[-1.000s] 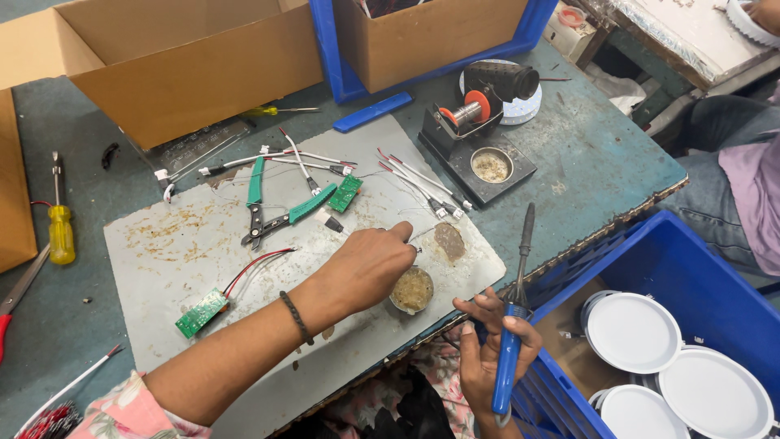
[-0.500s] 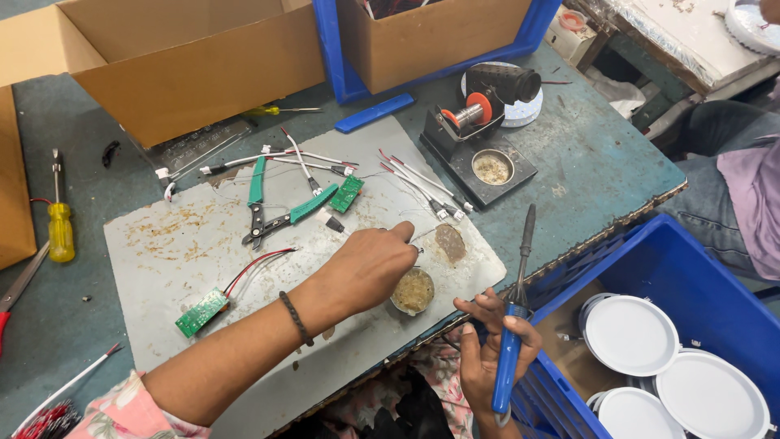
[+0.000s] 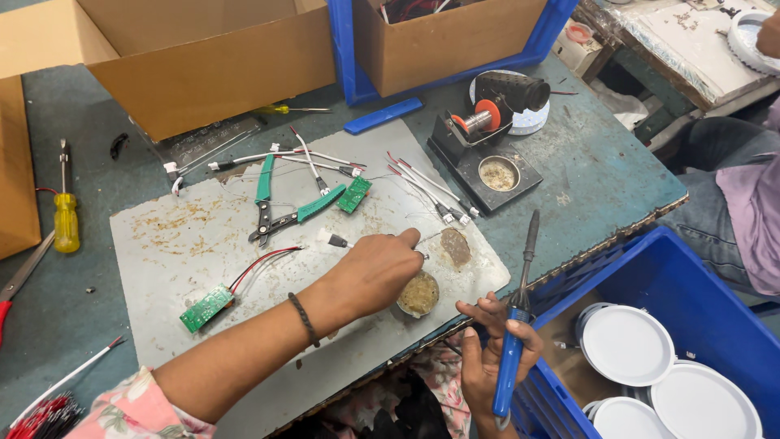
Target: The person solders wires to small green circuit boards using a soldering iron and solder wire. They repeatedly pick up boards, apply solder to connection points, and place finished units aside. The workspace contains bundles of wires, tools, and cardboard boxes.
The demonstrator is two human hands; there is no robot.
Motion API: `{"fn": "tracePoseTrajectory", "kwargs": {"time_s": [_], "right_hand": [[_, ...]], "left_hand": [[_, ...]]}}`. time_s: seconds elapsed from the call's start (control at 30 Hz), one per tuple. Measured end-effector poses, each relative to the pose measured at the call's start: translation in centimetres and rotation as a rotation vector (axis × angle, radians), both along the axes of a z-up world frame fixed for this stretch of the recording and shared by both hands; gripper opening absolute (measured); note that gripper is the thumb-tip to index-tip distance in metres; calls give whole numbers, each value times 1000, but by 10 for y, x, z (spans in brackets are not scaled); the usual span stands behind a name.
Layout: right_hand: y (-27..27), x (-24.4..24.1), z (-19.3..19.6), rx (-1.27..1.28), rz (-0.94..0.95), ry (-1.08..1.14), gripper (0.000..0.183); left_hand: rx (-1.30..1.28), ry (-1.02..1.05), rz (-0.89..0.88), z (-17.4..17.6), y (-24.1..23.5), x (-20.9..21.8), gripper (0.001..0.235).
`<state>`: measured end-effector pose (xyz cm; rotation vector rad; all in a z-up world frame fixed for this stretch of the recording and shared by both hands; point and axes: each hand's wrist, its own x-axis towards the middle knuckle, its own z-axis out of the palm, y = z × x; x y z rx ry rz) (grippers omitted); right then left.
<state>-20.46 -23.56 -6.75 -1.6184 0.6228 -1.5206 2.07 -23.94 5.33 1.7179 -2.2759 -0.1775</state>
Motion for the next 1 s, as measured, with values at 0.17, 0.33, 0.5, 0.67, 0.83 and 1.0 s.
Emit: {"fn": "tracePoseTrajectory", "kwargs": {"time_s": [0.17, 0.33, 0.5, 0.67, 0.83, 1.0], "right_hand": [[-1, -1, -2, -3, -3, -2, 72], [-2, -1, -2, -11, -3, 0, 71], [-1, -1, 1, 0, 3, -21, 70], [4, 2, 10, 40, -13, -62, 69], [12, 8, 15, -37, -8, -68, 65], [21, 18, 19, -179, -39, -57, 43]], "left_hand": [[10, -38, -11, -1, -1, -3, 3], [-10, 1, -6, 1, -1, -3, 4], [7, 68, 40, 17, 6, 1, 9], [-93, 361, 58, 40, 45, 10, 8], [-126, 468, 146, 49, 98, 19, 9], [-151, 532, 230, 51, 154, 36, 9]]}}
